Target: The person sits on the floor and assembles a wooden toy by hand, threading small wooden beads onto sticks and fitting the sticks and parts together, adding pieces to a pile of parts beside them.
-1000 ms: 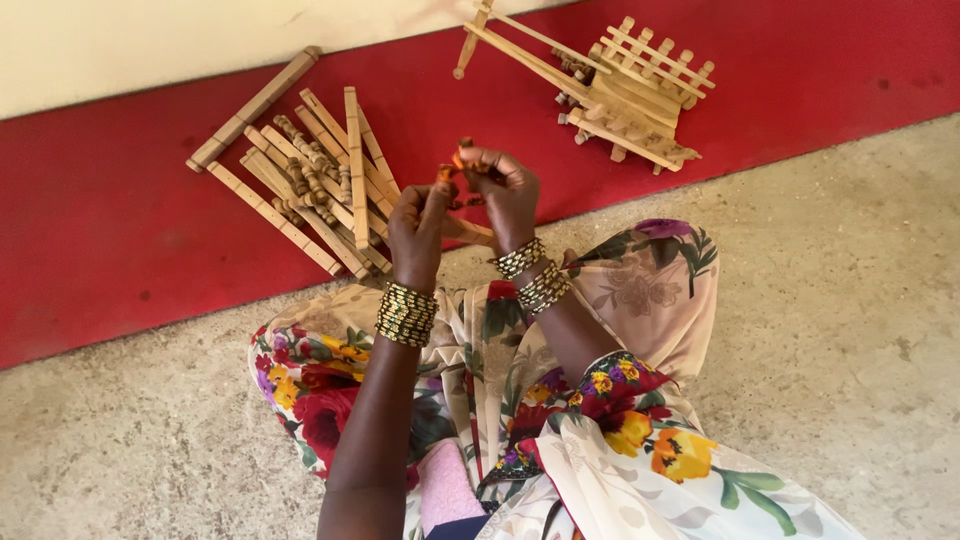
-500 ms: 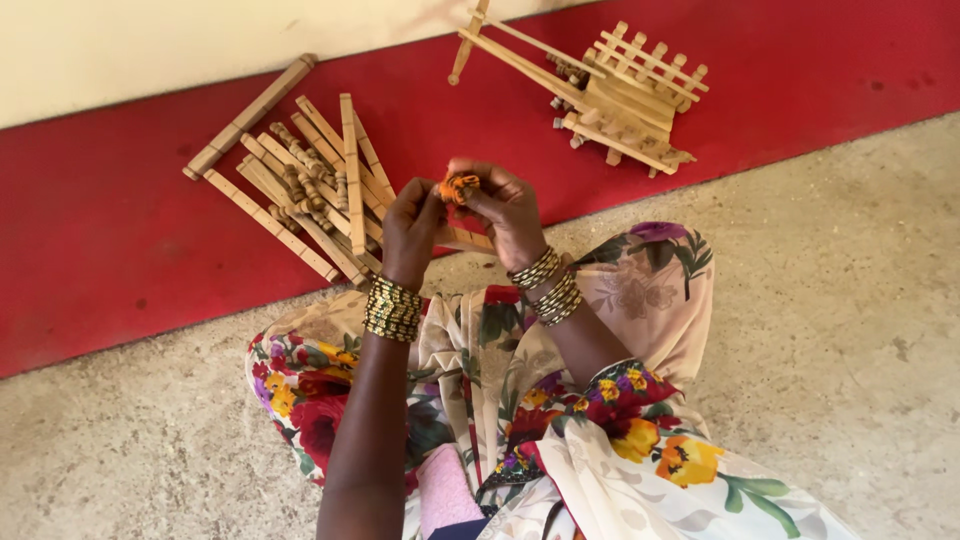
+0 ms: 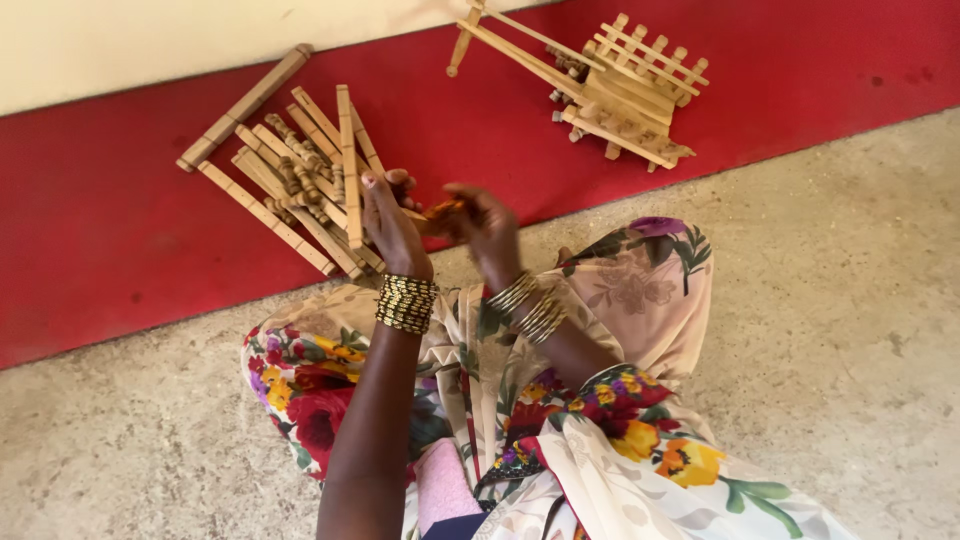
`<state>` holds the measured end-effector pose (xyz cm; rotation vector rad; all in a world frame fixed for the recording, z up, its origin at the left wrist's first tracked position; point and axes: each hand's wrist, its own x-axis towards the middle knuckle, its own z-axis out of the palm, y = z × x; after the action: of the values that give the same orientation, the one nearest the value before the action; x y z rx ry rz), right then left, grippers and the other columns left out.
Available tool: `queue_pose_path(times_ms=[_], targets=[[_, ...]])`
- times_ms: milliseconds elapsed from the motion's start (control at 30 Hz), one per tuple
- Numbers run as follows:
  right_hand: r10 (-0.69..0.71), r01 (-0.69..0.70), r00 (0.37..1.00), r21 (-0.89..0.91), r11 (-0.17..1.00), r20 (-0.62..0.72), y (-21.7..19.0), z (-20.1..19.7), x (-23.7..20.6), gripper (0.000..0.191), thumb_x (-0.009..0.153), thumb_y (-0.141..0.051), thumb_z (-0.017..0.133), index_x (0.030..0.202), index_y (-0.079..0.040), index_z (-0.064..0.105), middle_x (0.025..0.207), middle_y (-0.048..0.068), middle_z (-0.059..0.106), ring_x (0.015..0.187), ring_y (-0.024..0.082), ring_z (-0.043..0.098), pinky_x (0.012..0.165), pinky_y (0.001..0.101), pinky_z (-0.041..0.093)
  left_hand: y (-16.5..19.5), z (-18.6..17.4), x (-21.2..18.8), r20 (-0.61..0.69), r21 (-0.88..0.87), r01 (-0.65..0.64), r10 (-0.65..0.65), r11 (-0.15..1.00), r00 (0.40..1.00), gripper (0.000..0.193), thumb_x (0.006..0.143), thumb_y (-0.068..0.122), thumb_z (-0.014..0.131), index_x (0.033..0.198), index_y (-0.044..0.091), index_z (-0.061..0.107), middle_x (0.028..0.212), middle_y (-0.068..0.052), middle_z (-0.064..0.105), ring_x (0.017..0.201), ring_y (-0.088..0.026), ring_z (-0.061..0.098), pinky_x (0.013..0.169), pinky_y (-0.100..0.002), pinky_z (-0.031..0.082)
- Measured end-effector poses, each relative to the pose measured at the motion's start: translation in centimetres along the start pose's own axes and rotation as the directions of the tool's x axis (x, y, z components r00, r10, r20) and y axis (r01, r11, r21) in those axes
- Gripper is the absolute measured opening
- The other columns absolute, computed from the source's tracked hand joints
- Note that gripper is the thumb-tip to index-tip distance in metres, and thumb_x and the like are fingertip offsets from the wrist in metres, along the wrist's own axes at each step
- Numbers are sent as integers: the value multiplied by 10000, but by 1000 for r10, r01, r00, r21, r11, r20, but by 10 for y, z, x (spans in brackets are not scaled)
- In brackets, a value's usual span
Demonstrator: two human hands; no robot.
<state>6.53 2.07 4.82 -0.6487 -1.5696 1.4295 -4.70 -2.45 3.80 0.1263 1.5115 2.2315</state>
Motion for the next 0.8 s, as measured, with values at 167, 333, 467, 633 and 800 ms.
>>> queue_pose_path(times_ms=[167, 333, 467, 633, 800], targets=[[-312, 328, 944, -228, 917, 105, 24, 5, -15, 170, 1010, -34, 649, 1169, -65, 700, 1118, 105, 731, 988, 190, 749, 866, 293, 668, -2, 0, -9, 149, -60, -145, 153, 988, 977, 247, 1046, 232, 502, 949, 92, 681, 919, -45, 714, 835, -133, 676, 779, -304, 592], [-130, 171, 985, -570, 804, 112, 42, -7, -20, 153, 896, -50, 703, 1041, -43, 754, 982, 154, 695, 873, 222, 708, 771, 330, 641, 19, -18, -7, 275, -47, -98, 108, 994, 955, 166, 1023, 78, 519, 1054, 84, 682, 1051, -103, 752, 962, -182, 721, 868, -340, 604], [104, -114, 993, -574, 811, -51, 52, -14, -20, 128, 919, -21, 656, 988, -59, 757, 920, 124, 724, 851, 223, 717, 774, 385, 618, 27, -28, -7, 354, -65, -98, 115, 993, 928, 219, 1030, 35, 465, 1123, 83, 657, 1124, -98, 741, 1077, -185, 715, 955, -315, 587], [-159, 155, 985, -726, 670, 63, 57, -3, -24, 52, 891, -47, 735, 920, -54, 777, 877, 129, 740, 858, 235, 674, 810, 394, 564, 16, -21, -4, 245, -40, -177, 182, 983, 952, 190, 1061, 62, 471, 1100, 66, 657, 1074, -109, 757, 1031, -198, 740, 934, -338, 611], [-193, 215, 977, -383, 899, 95, 57, 16, -33, 324, 923, 33, 632, 1222, -72, 700, 1041, 115, 573, 887, 178, 634, 809, 273, 649, 5, -19, 3, 208, -177, -178, 214, 968, 954, 160, 1067, 67, 499, 1077, 39, 655, 1023, -140, 748, 974, -220, 743, 919, -347, 637]])
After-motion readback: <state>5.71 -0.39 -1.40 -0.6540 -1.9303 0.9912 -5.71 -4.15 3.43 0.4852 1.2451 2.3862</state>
